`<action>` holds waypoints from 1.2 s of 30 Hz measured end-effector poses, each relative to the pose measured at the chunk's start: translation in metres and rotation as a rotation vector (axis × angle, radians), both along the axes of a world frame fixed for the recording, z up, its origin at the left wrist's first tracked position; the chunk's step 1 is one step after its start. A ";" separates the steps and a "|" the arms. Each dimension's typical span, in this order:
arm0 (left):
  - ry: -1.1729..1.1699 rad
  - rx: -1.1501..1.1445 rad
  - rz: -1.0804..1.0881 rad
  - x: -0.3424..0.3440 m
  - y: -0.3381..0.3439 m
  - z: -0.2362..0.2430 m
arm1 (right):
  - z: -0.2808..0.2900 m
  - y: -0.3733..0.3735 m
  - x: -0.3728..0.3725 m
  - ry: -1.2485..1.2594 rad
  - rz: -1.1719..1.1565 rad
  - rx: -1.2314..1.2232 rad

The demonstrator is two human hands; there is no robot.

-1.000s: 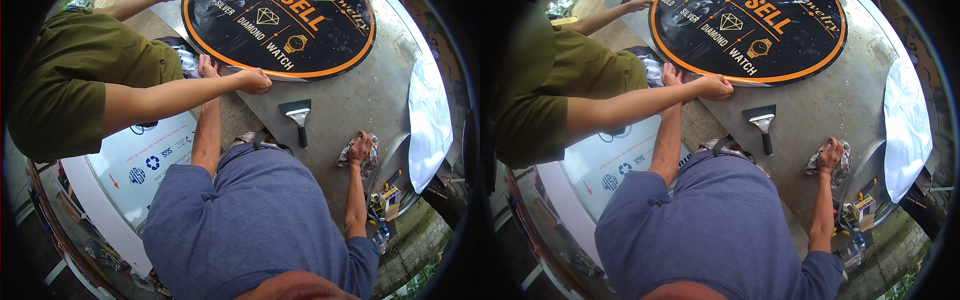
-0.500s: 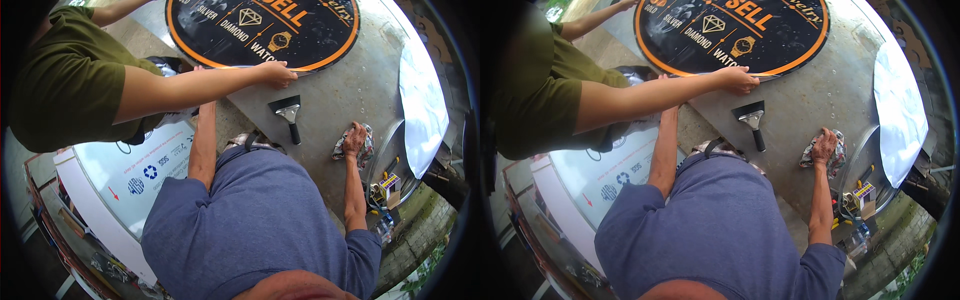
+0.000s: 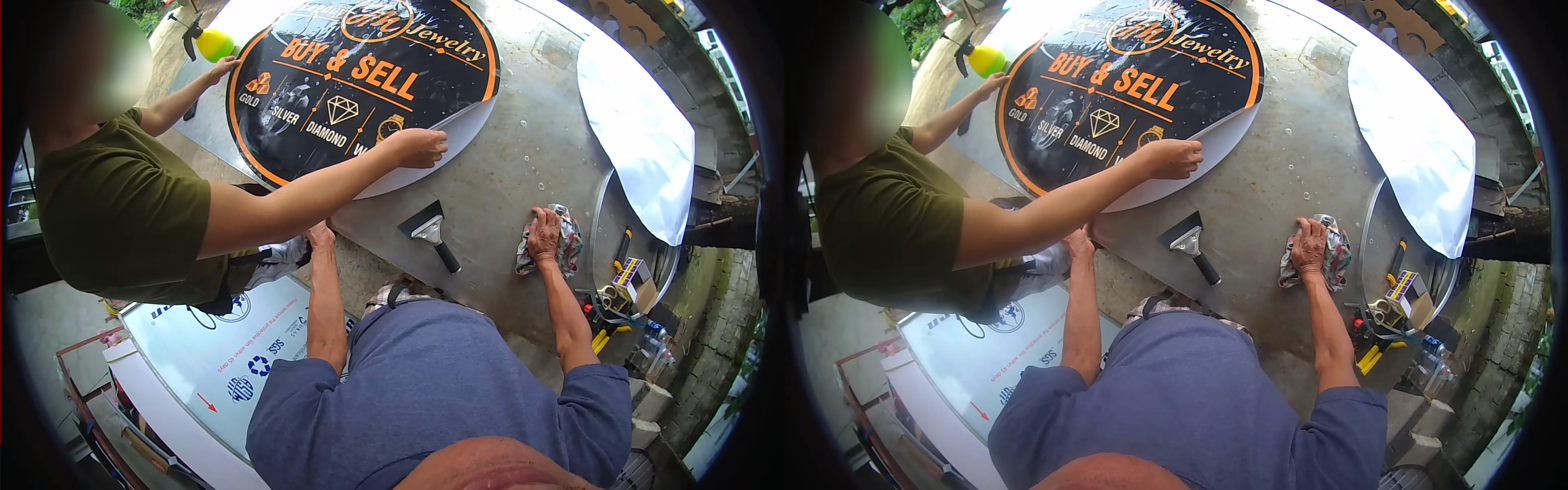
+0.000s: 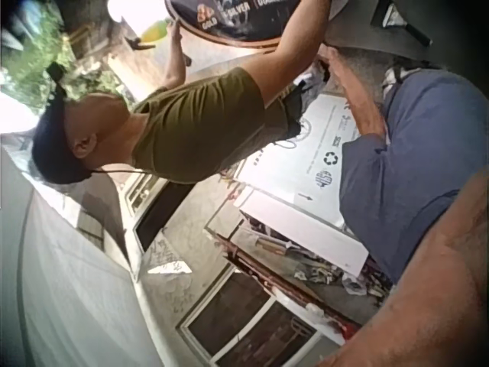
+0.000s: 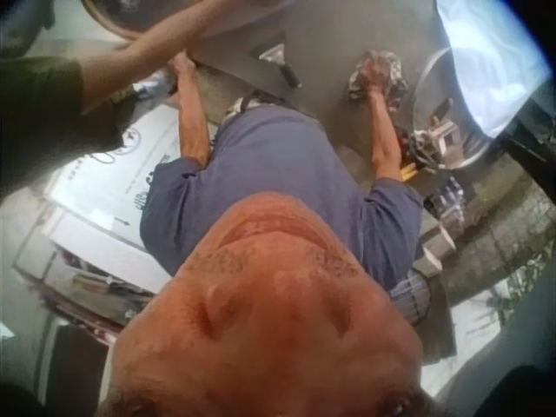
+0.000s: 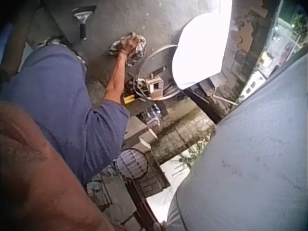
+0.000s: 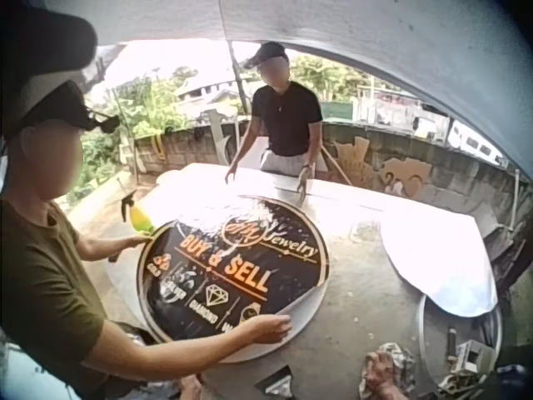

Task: Applying and smoothing a large circular vinyl decal onto a sign board.

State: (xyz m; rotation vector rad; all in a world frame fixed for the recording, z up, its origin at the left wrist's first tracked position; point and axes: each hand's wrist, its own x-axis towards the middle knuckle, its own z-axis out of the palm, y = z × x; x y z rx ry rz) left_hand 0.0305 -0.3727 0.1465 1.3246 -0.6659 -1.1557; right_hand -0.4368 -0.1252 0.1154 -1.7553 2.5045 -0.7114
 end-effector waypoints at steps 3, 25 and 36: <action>0.100 -0.024 0.103 -0.004 -0.004 -0.009 | 0.001 0.000 0.000 -0.001 -0.006 -0.007; -0.014 0.008 0.144 0.005 -0.003 -0.036 | 0.013 -0.031 -0.019 -0.270 -0.112 -0.053; -0.074 0.330 0.150 -0.039 0.034 0.002 | 0.042 -0.305 -0.103 -1.515 -0.243 0.113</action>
